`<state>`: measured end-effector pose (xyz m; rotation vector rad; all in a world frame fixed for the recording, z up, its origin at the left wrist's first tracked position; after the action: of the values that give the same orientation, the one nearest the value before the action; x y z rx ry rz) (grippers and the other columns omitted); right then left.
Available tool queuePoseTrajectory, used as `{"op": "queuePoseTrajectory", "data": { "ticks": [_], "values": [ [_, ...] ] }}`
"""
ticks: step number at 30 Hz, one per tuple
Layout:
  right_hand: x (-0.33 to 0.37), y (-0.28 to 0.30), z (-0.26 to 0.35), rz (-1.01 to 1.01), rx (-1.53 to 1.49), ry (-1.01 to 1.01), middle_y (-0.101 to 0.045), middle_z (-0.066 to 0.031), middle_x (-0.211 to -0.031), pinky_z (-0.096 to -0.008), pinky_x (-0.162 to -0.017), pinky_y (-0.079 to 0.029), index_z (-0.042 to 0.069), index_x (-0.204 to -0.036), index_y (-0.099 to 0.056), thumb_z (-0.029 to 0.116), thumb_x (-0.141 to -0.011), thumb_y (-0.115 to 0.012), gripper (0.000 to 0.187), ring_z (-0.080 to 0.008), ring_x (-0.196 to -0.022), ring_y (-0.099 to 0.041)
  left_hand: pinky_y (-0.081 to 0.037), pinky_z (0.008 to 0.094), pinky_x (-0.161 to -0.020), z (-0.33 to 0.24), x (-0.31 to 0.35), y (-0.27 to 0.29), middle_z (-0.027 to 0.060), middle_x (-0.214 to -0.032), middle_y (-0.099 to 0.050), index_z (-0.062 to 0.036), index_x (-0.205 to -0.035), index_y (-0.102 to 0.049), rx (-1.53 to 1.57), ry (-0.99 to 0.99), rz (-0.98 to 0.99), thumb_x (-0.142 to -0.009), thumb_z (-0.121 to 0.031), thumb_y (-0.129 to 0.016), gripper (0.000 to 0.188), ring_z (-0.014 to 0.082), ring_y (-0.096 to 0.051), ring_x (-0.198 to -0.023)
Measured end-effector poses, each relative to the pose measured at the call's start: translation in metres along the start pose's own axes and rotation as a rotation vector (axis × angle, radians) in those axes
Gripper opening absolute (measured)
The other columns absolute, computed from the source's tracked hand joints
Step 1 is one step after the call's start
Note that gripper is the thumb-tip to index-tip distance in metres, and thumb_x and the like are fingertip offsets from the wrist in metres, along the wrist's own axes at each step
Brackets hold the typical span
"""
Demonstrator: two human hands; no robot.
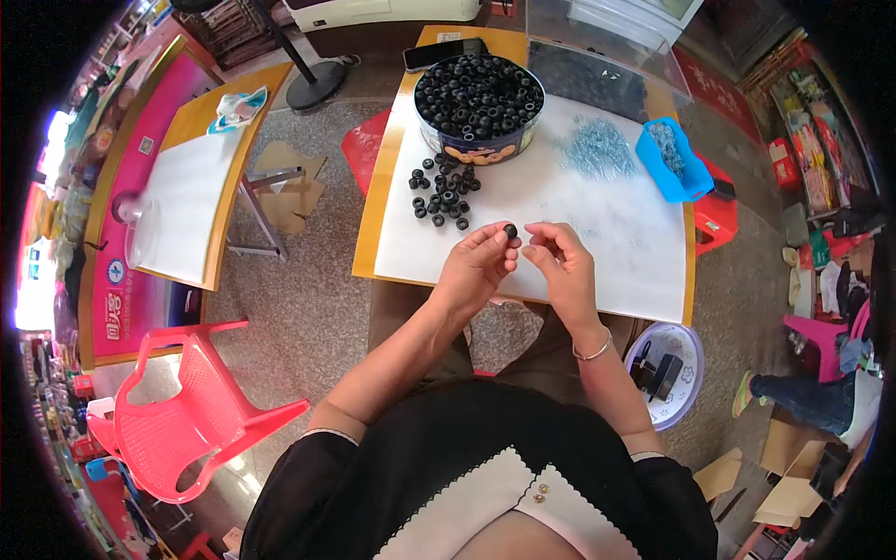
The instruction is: The person sits at a table and repeatedly picks up small black cylindrical objects and clear plastic pieces. They insert the clear pieces into the black objects by hand and place the assembled units into a large container.
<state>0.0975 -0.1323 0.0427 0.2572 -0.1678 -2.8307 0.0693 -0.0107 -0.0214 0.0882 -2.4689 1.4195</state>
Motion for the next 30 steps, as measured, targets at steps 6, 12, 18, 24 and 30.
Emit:
{"op": "queuePoseTrajectory", "data": {
  "ticks": [6, 12, 18, 24, 30],
  "values": [
    [0.001, 0.000, 0.024, 0.062, 0.078, 0.120, -0.055, -0.0040, -0.095, -0.0228, -0.073, -0.043, 0.002, -0.099, -0.063, -0.001, -0.079, -0.060, 0.020, -0.0107, -0.081, -0.052, -0.047, 0.0233, -0.065, 0.016, 0.008, -0.010, 0.0042, -0.087, -0.061, -0.0027, -0.104, -0.056, 0.092, 0.146, 0.057, -0.088, -0.014, -0.061, 0.021, 0.0108, -0.056, -0.073],
    [0.001, 0.007, 0.019, 0.089, 0.188, 0.156, -0.055, -0.0044, -0.096, -0.0239, -0.075, -0.043, 0.002, -0.099, -0.064, 0.001, -0.081, -0.060, 0.019, -0.0123, -0.084, -0.052, -0.049, 0.0235, -0.069, 0.008, 0.012, -0.017, 0.0036, -0.087, -0.060, -0.0024, -0.104, -0.058, -0.095, 0.113, 0.006, -0.088, -0.010, -0.060, 0.018, 0.0106, -0.056, -0.076],
    [0.006, 0.012, 0.025, -0.019, 0.062, 0.140, -0.056, -0.0067, -0.095, -0.0261, -0.072, -0.046, 0.004, -0.100, -0.064, 0.002, -0.080, -0.061, 0.020, -0.0149, -0.083, -0.055, -0.051, 0.0240, -0.072, 0.012, 0.009, -0.013, 0.0060, -0.094, -0.061, -0.0018, -0.109, -0.056, 0.052, 0.145, 0.063, -0.088, -0.010, -0.060, 0.023, 0.0124, -0.059, -0.081],
    [0.016, 0.013, 0.025, -0.054, 0.225, 0.195, -0.058, -0.0082, -0.092, -0.0296, -0.070, -0.048, 0.005, -0.095, -0.064, 0.001, -0.078, -0.062, 0.018, -0.0187, -0.084, -0.057, -0.050, 0.0240, -0.073, 0.022, 0.006, -0.010, 0.0066, -0.096, -0.059, -0.0013, -0.111, -0.053, -0.003, 0.172, 0.062, -0.088, -0.011, -0.059, 0.026, 0.0138, -0.058, -0.083],
    [0.033, 0.016, 0.017, -0.054, 0.368, 0.257, -0.056, -0.0094, -0.088, -0.0359, -0.077, -0.045, 0.006, -0.094, -0.063, 0.003, -0.076, -0.063, 0.018, -0.0278, -0.087, -0.053, -0.049, 0.0243, -0.072, 0.014, 0.010, -0.002, 0.0075, -0.094, -0.062, 0.0014, -0.108, -0.059, -0.272, 0.172, 0.006, -0.086, -0.006, -0.062, 0.024, 0.0128, -0.058, -0.080]
  ]
}}
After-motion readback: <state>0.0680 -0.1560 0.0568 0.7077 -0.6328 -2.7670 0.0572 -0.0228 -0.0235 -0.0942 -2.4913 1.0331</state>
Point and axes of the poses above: each hand's wrist, its own x-axis away from the middle knuckle, its own y-axis out of the back of the hand, z = x × y, the point moved 7 cm from there along -x, towards the middle knuckle
